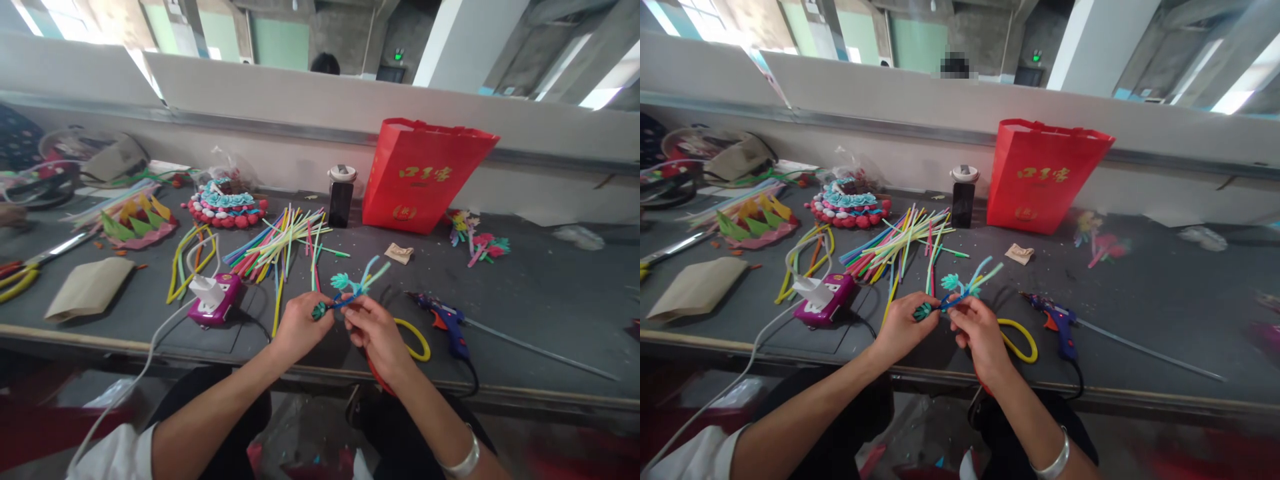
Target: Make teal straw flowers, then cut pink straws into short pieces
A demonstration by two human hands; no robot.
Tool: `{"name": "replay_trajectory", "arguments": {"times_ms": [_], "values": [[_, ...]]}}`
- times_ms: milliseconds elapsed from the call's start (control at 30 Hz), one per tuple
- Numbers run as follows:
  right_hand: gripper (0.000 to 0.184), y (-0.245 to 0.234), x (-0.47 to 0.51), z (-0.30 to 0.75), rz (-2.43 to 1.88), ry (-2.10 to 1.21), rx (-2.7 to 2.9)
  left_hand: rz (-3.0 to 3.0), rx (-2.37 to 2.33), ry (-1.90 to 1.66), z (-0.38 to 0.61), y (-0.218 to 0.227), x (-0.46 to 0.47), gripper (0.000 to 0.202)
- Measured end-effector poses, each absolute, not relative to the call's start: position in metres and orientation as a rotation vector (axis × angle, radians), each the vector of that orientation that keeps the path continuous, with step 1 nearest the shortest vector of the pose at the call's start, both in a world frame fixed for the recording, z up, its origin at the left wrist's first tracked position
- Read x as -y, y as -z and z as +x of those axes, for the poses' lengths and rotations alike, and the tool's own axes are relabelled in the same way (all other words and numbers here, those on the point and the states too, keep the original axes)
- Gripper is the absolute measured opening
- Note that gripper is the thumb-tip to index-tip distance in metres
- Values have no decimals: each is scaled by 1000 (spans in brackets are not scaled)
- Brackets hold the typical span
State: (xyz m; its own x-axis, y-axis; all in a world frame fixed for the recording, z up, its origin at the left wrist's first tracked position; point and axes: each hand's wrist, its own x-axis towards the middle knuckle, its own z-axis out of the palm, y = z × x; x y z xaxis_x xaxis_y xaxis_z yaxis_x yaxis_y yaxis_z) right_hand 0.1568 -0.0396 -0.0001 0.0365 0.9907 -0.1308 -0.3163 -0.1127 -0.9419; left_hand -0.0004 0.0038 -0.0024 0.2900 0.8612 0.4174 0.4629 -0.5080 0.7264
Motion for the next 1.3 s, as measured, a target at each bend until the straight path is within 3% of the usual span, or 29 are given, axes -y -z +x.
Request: {"name": "replay_trajectory", "arguments": {"times_ms": [300, 900, 1300], "values": [[25, 15, 35, 161, -1367, -950, 1304, 1466, -1027, -845, -2, -6, -3, 12], [16, 5, 45, 153, -1449, -725, 1565, 2193, -997, -1062, -2, 3, -3, 16], [16, 4, 48, 154, -1373, 2, 1876, 2269, -927, -892, -7, -10, -3, 19]]}}
